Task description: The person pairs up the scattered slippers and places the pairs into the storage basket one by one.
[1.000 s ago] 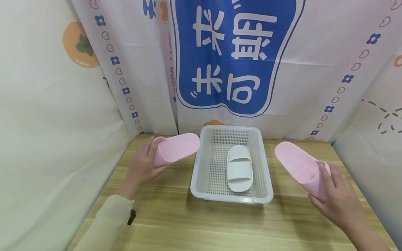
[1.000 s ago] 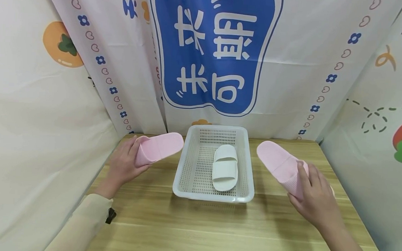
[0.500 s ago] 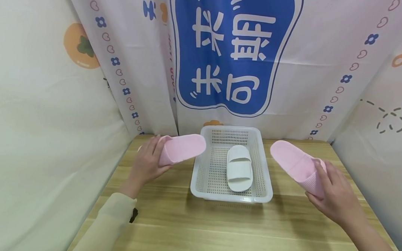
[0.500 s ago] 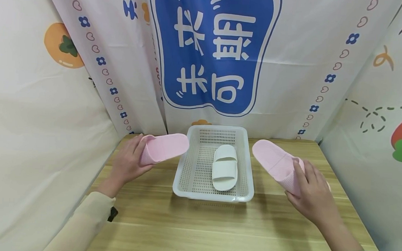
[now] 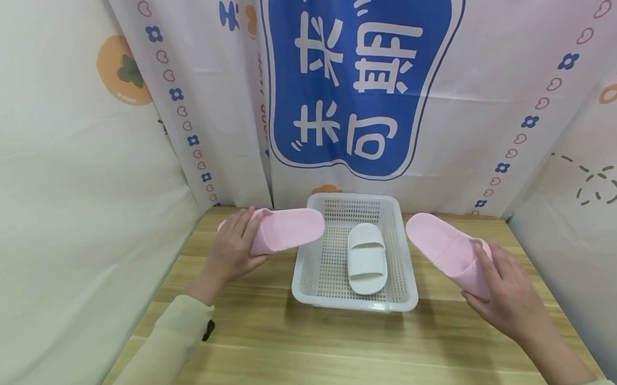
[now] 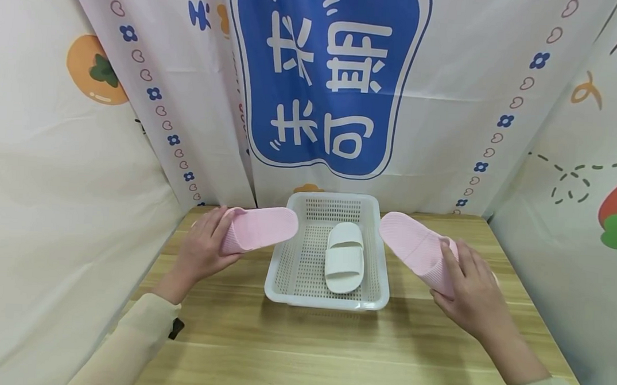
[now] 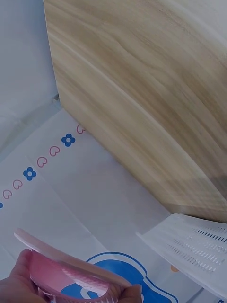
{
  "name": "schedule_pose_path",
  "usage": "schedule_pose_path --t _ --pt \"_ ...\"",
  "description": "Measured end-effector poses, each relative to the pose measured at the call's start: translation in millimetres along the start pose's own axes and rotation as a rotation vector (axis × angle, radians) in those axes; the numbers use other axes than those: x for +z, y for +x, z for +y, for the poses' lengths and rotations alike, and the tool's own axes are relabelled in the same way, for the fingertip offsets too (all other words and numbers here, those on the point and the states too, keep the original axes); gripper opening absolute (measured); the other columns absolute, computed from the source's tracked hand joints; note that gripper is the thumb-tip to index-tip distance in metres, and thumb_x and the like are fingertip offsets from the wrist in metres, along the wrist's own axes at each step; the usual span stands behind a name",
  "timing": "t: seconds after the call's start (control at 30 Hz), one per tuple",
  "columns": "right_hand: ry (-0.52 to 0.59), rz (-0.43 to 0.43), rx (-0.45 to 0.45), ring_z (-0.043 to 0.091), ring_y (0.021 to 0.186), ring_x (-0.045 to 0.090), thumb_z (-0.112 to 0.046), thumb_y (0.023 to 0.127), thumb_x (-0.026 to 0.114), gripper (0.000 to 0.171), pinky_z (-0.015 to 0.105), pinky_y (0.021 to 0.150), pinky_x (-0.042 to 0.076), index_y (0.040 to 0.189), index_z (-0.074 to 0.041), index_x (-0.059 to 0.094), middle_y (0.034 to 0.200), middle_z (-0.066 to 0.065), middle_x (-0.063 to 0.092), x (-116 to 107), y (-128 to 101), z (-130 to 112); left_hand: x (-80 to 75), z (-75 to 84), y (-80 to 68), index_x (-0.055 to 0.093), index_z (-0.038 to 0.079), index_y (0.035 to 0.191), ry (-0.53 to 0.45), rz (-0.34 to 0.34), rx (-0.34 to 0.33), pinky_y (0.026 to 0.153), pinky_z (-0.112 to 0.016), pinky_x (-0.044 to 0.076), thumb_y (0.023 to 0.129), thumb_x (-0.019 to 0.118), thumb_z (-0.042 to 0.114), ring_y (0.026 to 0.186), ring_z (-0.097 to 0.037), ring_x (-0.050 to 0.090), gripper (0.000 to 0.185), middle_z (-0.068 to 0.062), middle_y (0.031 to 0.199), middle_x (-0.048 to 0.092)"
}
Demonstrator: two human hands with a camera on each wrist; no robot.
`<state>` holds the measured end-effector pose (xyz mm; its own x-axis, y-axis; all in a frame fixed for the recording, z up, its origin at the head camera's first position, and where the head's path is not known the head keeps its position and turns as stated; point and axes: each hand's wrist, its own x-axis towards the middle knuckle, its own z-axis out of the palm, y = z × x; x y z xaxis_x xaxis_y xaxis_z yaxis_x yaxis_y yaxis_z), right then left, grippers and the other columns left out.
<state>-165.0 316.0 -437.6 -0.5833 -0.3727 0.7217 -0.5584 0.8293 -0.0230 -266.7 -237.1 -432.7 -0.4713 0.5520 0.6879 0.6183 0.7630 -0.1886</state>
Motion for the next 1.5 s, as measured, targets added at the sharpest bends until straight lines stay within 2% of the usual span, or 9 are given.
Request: schedule_pose_path --t 0.1,0.33,0.47,0.67,0.77,0.87,1.07,1.5 --pt "0.004 -0.011 -0.009 0.054 0.114 0.046 -0.062 0.089 0.042 0.085 0.061 0.100 0.035 0.140 0.005 0.045 0.131 0.035 0.046 1.3 2.6 -1.6 0.5 2.2 1.8 0.045 -0.003 0.138 0.001 0.005 0.006 0.101 -0.055 0.041 0.056 0.089 0.044 0.120 -0.045 0.049 0.104 -0.028 0.134 0.049" --pt "0.025 0.036 -0.052 0.053 0.110 0.048 -0.061 0.089 0.043 0.082 0.059 0.100 0.038 0.138 0.004 0.048 0.130 0.033 0.048 5.7 10.4 -5.3 -1.0 8.5 6.4 0.046 -0.001 0.138 0.004 0.005 0.019 0.100 -0.055 0.042 0.061 0.087 0.047 0.121 -0.045 0.049 0.099 -0.027 0.136 0.049" --pt "0.034 0.017 -0.060 0.052 0.113 0.048 -0.060 0.089 0.044 0.081 0.061 0.099 0.038 0.139 0.004 0.047 0.131 0.032 0.048 5.9 13.5 -7.8 0.9 11.4 8.5 0.046 0.000 0.139 0.006 0.006 0.026 0.100 -0.055 0.042 0.060 0.087 0.047 0.121 -0.044 0.049 0.100 -0.026 0.136 0.048" --pt "0.046 0.041 -0.089 0.053 0.113 0.048 -0.058 0.089 0.045 0.080 0.060 0.101 0.037 0.136 0.006 0.050 0.131 0.033 0.048 7.4 18.6 -12.5 1.7 16.6 13.3 0.046 0.001 0.140 -0.009 0.015 0.041 0.101 -0.054 0.041 0.059 0.088 0.047 0.122 -0.043 0.048 0.102 -0.026 0.137 0.048" --pt "0.050 0.054 -0.100 0.053 0.113 0.048 -0.059 0.089 0.045 0.079 0.062 0.098 0.039 0.135 0.006 0.051 0.131 0.032 0.049 8.5 20.7 -14.2 1.3 19.1 15.9 0.046 0.000 0.140 -0.013 0.018 0.048 0.102 -0.054 0.041 0.059 0.088 0.047 0.122 -0.043 0.048 0.102 -0.026 0.136 0.049" --pt "0.051 0.060 -0.109 0.052 0.113 0.049 -0.059 0.089 0.045 0.079 0.065 0.090 0.042 0.134 0.005 0.052 0.131 0.031 0.050 9.2 22.6 -15.3 1.8 21.2 17.9 0.046 0.000 0.140 -0.011 0.019 0.058 0.102 -0.054 0.040 0.060 0.087 0.047 0.122 -0.043 0.048 0.101 -0.026 0.136 0.049" --pt "0.058 0.054 -0.132 0.051 0.112 0.049 -0.059 0.090 0.044 0.079 0.068 0.078 0.045 0.133 0.006 0.052 0.131 0.031 0.049 9.4 26.5 -16.3 3.2 25.0 21.8 0.048 -0.001 0.137 -0.019 0.058 0.096 0.101 -0.054 0.042 0.058 0.087 0.048 0.119 -0.044 0.051 0.101 -0.027 0.134 0.051" --pt "0.065 0.042 -0.165 0.051 0.113 0.048 -0.056 0.091 0.044 0.077 0.066 0.082 0.043 0.136 0.005 0.050 0.133 0.032 0.048 11.2 36.0 -24.2 0.4 33.7 28.5 0.045 0.001 0.141 -0.025 -0.019 0.108 0.103 -0.054 0.039 0.064 0.085 0.050 0.123 -0.044 0.048 0.100 -0.026 0.139 0.047"
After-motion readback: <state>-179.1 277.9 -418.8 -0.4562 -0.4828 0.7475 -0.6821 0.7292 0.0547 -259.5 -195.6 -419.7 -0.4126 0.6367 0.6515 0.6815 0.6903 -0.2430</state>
